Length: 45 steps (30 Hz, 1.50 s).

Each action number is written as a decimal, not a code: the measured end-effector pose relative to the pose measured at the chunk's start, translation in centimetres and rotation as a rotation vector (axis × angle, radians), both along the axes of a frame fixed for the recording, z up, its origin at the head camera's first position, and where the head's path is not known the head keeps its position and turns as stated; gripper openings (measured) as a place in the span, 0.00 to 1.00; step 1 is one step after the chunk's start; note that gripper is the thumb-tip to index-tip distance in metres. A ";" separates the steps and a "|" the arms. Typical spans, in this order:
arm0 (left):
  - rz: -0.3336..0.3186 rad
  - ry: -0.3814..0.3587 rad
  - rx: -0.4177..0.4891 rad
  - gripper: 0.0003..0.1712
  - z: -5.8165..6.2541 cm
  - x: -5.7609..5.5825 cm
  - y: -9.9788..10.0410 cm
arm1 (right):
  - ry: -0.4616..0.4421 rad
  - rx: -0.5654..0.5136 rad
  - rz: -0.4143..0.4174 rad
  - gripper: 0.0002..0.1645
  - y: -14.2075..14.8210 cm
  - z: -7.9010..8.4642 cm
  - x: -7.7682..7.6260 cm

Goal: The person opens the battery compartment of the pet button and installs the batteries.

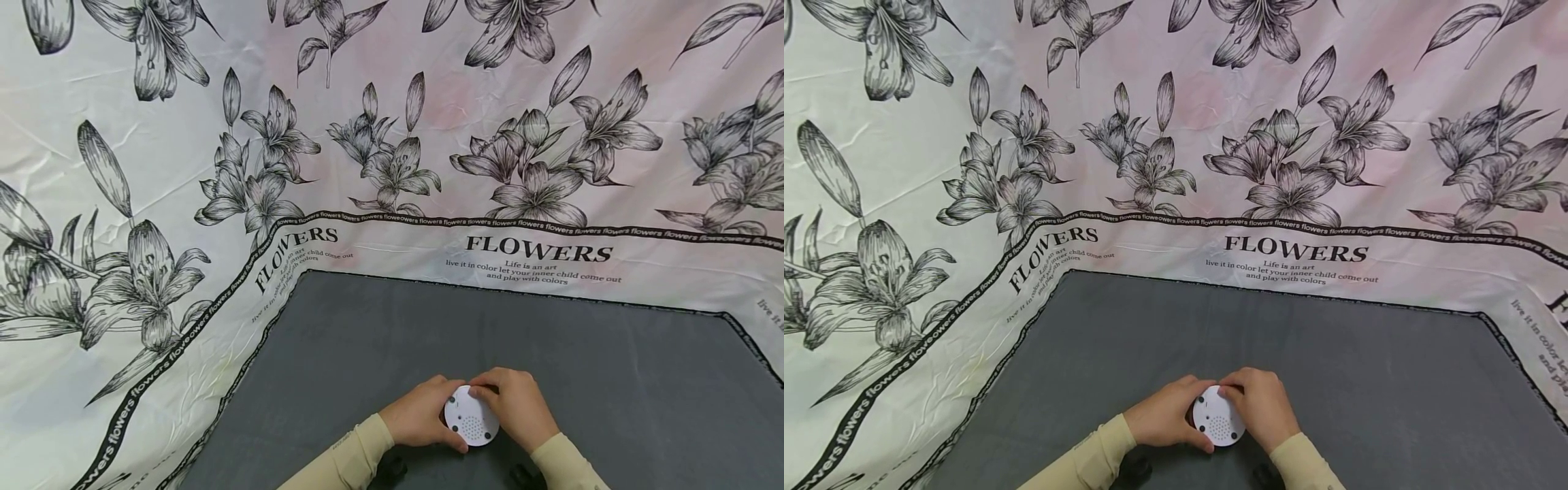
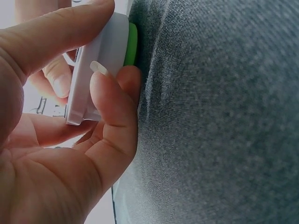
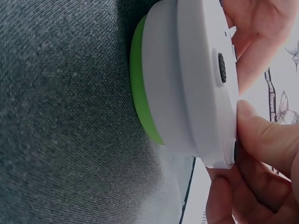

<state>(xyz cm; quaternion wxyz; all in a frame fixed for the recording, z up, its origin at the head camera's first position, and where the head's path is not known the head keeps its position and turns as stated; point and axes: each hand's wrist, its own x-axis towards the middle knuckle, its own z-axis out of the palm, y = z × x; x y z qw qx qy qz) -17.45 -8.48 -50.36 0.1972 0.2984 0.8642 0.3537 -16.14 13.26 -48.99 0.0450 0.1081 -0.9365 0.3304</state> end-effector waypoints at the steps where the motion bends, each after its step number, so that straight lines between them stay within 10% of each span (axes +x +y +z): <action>1: 0.001 -0.005 0.000 0.52 0.0 0.0 0.0 | 0.000 -0.001 -0.005 0.06 0.0 -0.1 0.0; 18: 0.032 -0.031 -0.008 0.53 -0.3 -0.4 0.1 | -0.245 -0.062 0.025 0.13 2.6 -0.1 0.1; 30: 0.080 0.000 0.068 0.50 -0.8 -0.3 0.5 | -0.499 -0.422 0.105 0.24 4.7 -1.2 0.7; 45: 0.155 -0.332 0.474 0.33 -0.2 -0.3 0.6 | -0.481 -0.563 -0.015 0.30 4.6 -0.6 0.6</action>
